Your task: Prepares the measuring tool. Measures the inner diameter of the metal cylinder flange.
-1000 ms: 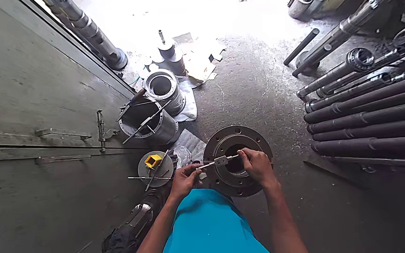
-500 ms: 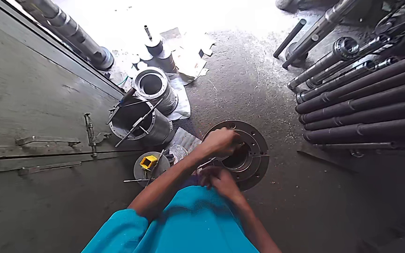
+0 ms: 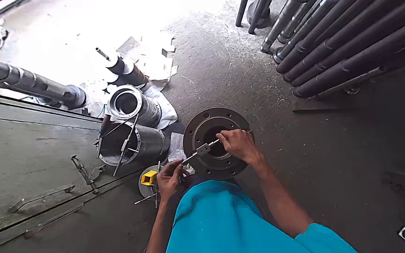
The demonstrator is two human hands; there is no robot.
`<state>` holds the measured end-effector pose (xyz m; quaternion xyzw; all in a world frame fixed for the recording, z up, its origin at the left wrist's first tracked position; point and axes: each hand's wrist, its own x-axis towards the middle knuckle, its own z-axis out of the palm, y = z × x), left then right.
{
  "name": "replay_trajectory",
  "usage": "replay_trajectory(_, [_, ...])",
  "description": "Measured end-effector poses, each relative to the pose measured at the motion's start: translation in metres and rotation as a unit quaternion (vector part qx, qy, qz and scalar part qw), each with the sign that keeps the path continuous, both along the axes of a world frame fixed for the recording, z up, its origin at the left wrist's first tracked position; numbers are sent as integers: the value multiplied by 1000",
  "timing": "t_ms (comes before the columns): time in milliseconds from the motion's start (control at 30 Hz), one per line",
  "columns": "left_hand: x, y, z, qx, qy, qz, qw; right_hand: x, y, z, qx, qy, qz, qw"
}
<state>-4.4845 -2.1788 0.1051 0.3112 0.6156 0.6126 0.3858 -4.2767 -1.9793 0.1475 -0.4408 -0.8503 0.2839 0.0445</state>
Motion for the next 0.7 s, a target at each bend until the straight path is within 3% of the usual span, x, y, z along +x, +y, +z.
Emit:
replay_trajectory(100, [-26,44,4,-34,-25,-36,998,19,-32,4,-169,-17,-7,985])
replay_trajectory(200, [-44,102,23,-95,-8,-167,981,14,-63,2,-345,23,44,937])
replay_trajectory(300, [-43,156,38,-100,54,-323,939,-19,-84,-3,-421,42,37,906])
replay_trajectory(467, [-10,192,44,-71,233,-497,833,-72,-121,-11,-490,188,-98,845])
replay_trajectory(533, [1,177,52,-74,293,-475,826,-76,-119,-7,-499,171,-89,845])
replay_trajectory(600, [-1,146,58,-79,325,-394,856,-59,-103,-1,-451,108,-7,886])
replay_trajectory(633, [-9,129,55,-76,324,-349,876,-47,-92,1,-398,95,19,912])
replay_trajectory(700, [-28,86,39,-72,299,-260,915,-27,-72,3,-234,173,2,957])
